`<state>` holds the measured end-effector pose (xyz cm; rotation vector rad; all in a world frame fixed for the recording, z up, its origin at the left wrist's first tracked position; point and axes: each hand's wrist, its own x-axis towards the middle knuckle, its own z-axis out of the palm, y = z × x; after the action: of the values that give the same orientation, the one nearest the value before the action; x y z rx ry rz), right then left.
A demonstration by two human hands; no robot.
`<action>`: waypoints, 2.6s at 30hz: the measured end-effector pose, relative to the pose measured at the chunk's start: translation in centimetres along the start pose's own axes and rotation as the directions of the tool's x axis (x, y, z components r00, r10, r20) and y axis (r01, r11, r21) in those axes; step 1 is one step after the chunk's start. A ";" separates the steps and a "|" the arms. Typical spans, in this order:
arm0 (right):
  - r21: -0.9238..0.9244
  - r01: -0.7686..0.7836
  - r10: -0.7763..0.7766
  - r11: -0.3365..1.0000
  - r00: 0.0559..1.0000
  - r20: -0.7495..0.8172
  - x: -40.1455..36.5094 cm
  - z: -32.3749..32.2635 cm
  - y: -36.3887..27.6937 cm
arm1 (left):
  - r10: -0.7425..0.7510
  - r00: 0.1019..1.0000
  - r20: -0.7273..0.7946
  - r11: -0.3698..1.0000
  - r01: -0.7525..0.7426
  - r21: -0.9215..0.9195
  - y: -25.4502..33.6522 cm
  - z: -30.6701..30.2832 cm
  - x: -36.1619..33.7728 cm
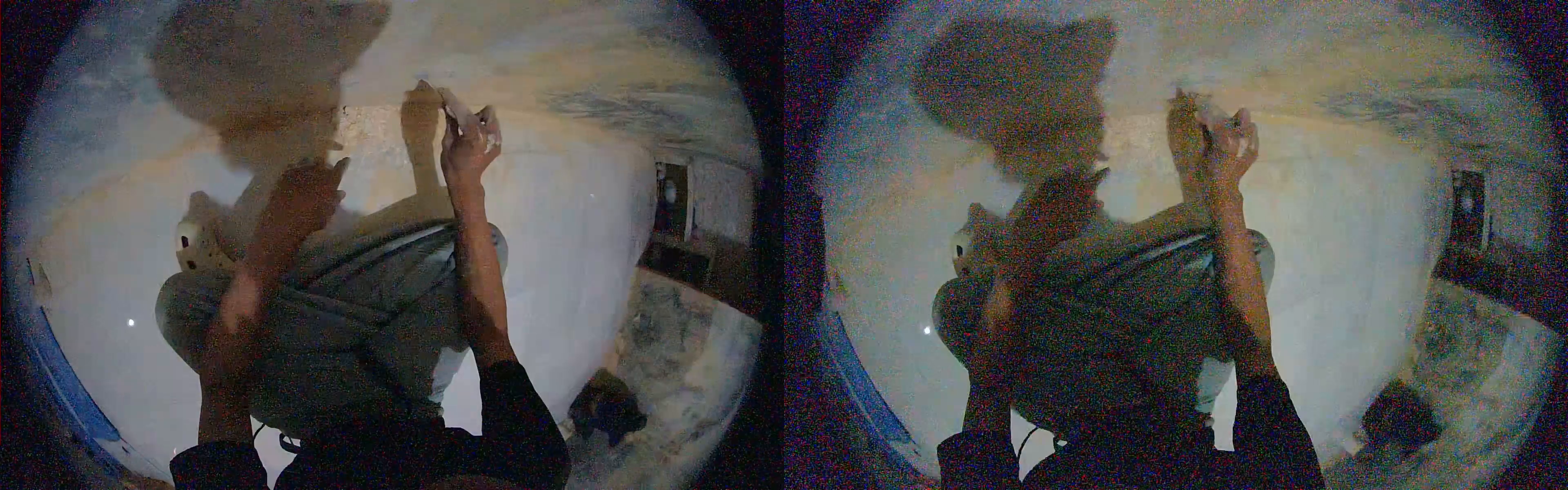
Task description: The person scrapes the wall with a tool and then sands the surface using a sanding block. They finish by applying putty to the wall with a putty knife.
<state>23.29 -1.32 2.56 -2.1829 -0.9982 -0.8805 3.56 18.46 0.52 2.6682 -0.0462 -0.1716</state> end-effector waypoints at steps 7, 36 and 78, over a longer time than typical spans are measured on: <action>0.415 -0.552 0.508 0.723 0.832 0.221 -1.6 1.6 -1.3 | -0.014 0.999 0.048 0.996 0.009 0.093 -0.9 0.3 -1.0; 0.335 -0.607 0.452 0.721 0.778 0.437 -0.5 1.5 -5.9 | -0.030 0.994 0.103 0.998 0.024 0.058 0.4 -2.9 -0.4; -0.160 0.096 -0.078 0.982 0.990 0.119 3.2 -2.4 -3.0 | -0.046 0.996 -0.083 0.994 0.053 0.093 -0.5 -2.4 -0.6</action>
<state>21.69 0.00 7.12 -2.3656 -1.1180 -0.9176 3.32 20.06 2.48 2.7696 0.0385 -0.0794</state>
